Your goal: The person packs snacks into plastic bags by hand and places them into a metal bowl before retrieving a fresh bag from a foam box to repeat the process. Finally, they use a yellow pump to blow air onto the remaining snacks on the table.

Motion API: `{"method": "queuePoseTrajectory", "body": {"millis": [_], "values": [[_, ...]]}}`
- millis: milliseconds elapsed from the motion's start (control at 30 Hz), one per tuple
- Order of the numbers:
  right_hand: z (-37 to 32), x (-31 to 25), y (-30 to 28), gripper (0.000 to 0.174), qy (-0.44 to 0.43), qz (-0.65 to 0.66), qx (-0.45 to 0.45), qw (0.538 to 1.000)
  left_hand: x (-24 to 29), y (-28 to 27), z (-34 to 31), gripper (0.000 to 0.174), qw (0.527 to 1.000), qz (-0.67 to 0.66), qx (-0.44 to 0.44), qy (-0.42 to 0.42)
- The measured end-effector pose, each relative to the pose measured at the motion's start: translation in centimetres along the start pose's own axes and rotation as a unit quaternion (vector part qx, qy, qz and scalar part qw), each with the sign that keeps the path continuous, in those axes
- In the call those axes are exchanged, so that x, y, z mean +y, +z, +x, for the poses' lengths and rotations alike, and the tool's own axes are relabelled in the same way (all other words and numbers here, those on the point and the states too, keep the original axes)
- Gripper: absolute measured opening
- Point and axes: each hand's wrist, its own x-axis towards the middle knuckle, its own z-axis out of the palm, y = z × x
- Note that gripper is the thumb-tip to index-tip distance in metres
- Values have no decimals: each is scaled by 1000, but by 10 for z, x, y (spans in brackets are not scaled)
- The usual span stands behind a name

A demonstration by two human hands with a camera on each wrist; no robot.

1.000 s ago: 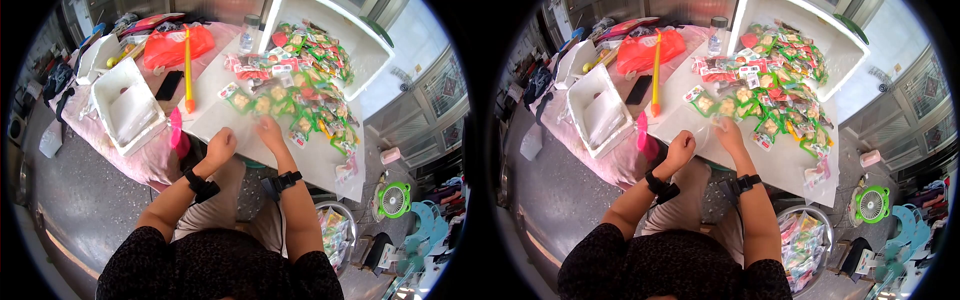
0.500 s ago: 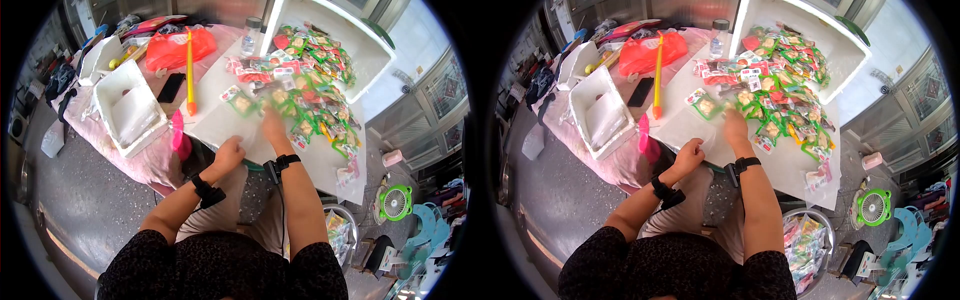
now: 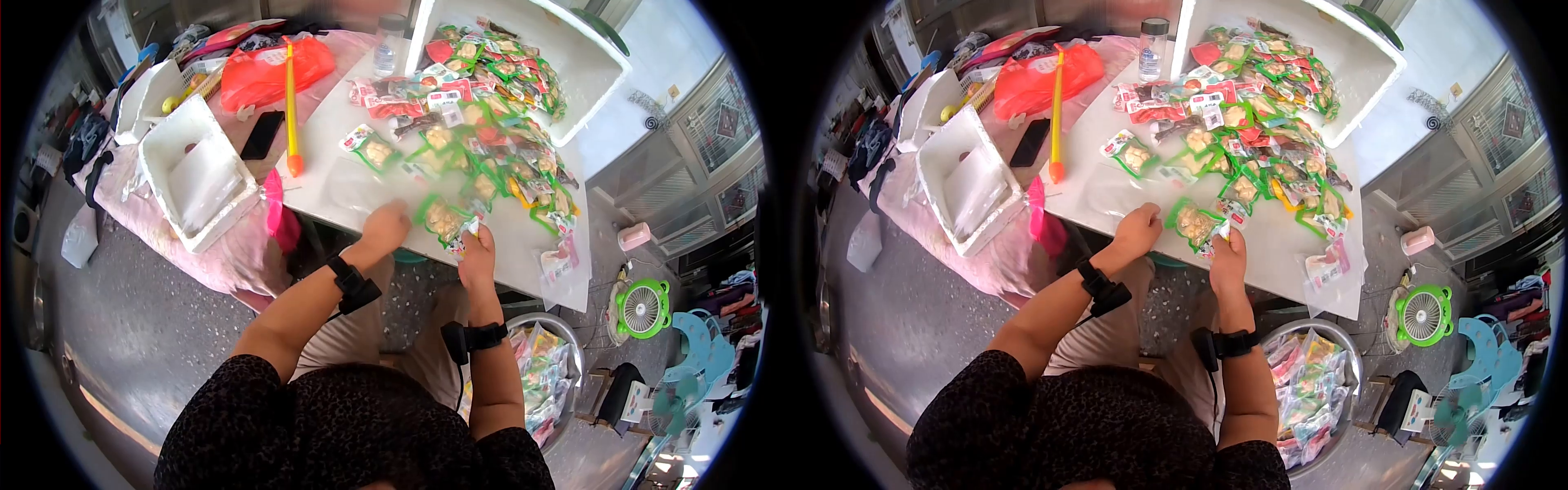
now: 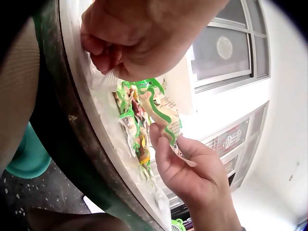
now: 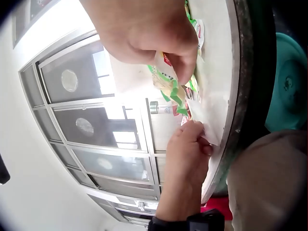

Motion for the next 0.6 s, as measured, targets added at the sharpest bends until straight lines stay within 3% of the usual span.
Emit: {"method": "queuePoseTrajectory", "body": {"millis": [267, 333, 467, 567, 600], "values": [[22, 23, -3, 21, 95, -38, -80, 992, 9, -12, -7, 12, 1000, 8, 8, 29], [25, 22, 1, 20, 117, -38, -66, 990, 12, -14, -11, 12, 998, 20, 4, 66], [18, 19, 28, 22, 133, 44, -46, 989, 22, -14, -18, 12, 998, 4, -22, 59], [11, 7, 38, 23, 177, 1, -67, 982, 19, -15, -17, 13, 998, -10, -15, 63], [13, 4, 35, 23, 172, -112, -94, 974, 19, -17, -19, 13, 998, -12, -11, 67]]}}
